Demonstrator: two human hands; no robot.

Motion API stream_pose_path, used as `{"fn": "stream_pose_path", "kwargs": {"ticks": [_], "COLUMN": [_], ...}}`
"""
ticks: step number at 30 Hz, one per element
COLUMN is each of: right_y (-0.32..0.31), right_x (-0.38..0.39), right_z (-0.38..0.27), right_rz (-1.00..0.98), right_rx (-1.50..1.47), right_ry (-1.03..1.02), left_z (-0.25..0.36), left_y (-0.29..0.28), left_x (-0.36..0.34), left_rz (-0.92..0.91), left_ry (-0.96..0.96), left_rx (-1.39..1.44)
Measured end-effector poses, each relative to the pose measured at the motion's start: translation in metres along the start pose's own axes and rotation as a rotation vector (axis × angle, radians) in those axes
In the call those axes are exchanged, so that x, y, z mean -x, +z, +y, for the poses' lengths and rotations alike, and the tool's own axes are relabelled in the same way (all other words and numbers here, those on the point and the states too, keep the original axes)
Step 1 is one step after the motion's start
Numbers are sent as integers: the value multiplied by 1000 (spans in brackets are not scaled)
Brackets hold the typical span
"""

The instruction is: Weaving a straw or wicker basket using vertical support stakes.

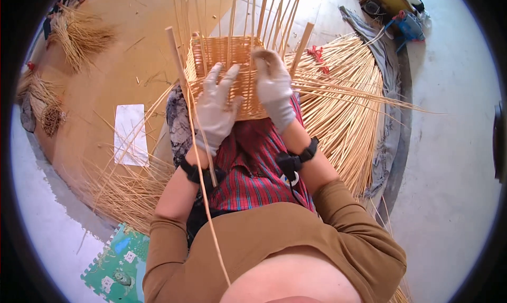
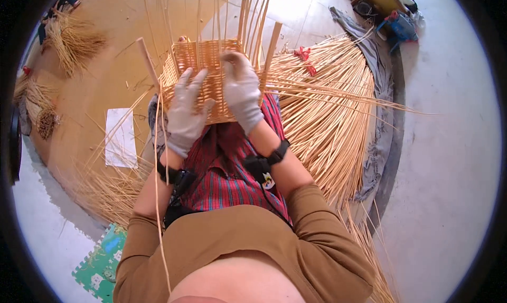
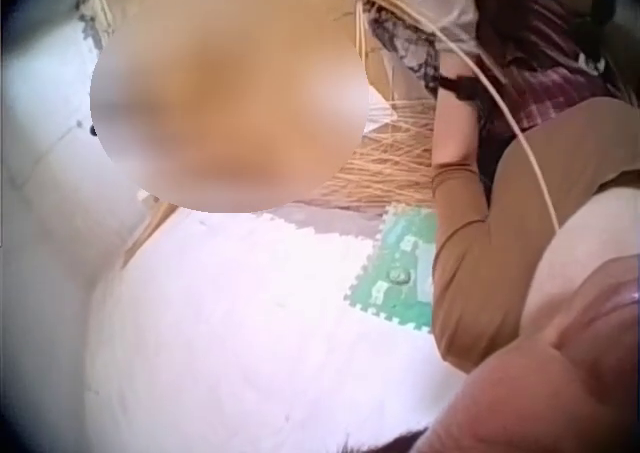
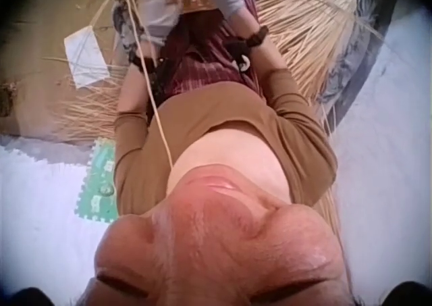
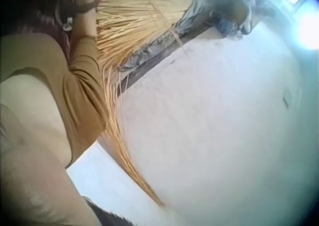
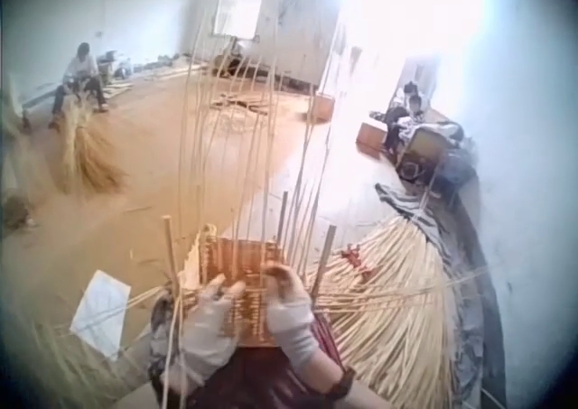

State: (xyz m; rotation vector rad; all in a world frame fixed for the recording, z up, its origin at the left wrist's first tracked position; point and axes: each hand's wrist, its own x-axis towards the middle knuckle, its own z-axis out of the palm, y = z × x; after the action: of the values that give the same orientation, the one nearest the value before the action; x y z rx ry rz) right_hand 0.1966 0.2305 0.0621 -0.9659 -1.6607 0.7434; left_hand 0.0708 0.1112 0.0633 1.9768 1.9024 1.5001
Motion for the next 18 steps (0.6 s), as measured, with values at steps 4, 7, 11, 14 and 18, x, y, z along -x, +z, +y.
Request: {"fn": "stream_pose_path", "kwargs": {"ticks": [4, 7, 11, 14, 18], "right_y": [21, -11, -46, -41, 3], "right_x": [-57, -24, 52, 76, 85], "right_z": [-34, -26, 1, -45, -102], "right_rz": [-122, 9, -8, -461, -403], "right_rx": [409, -50, 274, 104, -25], "right_ry": [-147, -21, -8, -260, -491], "left_z": [-3, -10, -10, -35, -55], "left_y": [32, 31, 17, -5, -18], "left_x": [-14, -6, 3, 34, 33], "left_rz": [-228, -307, -203, 228, 407], "left_ry": [-175, -176, -127, -82, -100], "left_rx": [-367, -515, -319, 25, 520]}}
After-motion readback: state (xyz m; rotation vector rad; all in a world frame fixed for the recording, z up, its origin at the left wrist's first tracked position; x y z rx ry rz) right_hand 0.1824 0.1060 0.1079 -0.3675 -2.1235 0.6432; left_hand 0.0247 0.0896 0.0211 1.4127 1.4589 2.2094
